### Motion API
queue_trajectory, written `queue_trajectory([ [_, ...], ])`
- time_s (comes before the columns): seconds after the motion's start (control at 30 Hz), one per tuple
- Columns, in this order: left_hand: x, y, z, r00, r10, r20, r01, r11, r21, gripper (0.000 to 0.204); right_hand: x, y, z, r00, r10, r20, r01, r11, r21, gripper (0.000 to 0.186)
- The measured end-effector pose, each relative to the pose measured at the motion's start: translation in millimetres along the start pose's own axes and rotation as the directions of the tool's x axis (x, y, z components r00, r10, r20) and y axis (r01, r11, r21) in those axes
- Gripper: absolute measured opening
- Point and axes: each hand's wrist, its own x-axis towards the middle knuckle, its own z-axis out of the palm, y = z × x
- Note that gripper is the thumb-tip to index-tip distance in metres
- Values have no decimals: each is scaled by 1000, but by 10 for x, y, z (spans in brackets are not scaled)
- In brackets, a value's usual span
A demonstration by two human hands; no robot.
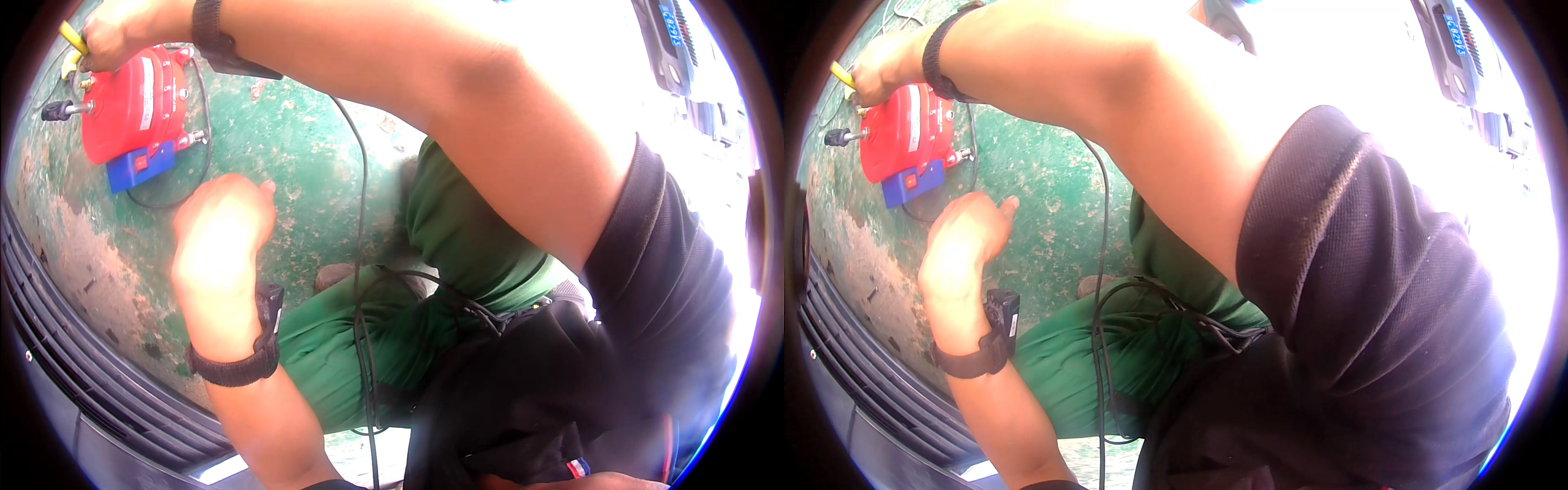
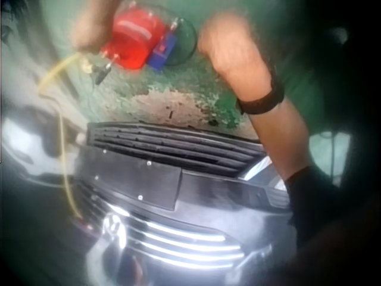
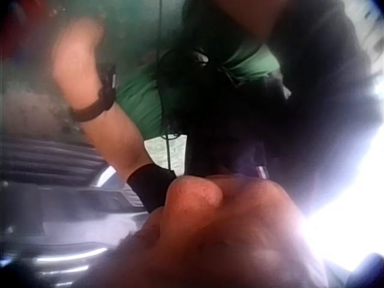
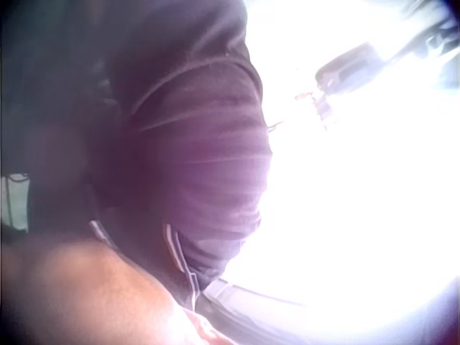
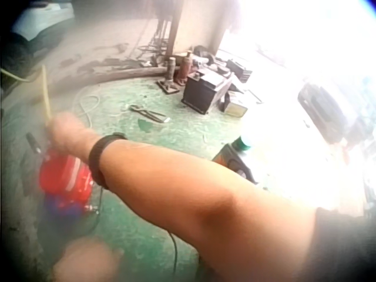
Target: The person connects a yellow hose to a red pump on the ground and then moves to the open hood of a car. They handle a yellow hose connected to the pump and blue and red hoses connected to the car's engine bay.
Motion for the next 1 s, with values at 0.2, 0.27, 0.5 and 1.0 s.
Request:
queue_trajectory([
  [0.2,-26,9,-27,999,-34,42,34,999,6,19,80,35,64,1000,-19,0,19,1000,8,43],
  [0.27,-37,-5,-25,997,-48,60,48,999,5,20,88,9,106,1000,-24,1,24,1000,-7,42],
  [0.5,-42,10,-50,995,-59,81,60,998,-3,21,10,41,78,999,-32,3,32,999,-6,41],
  [1.0,-53,-9,-52,993,-69,93,70,998,-4,25,-24,45,38,999,-36,4,36,999,0,39],
])
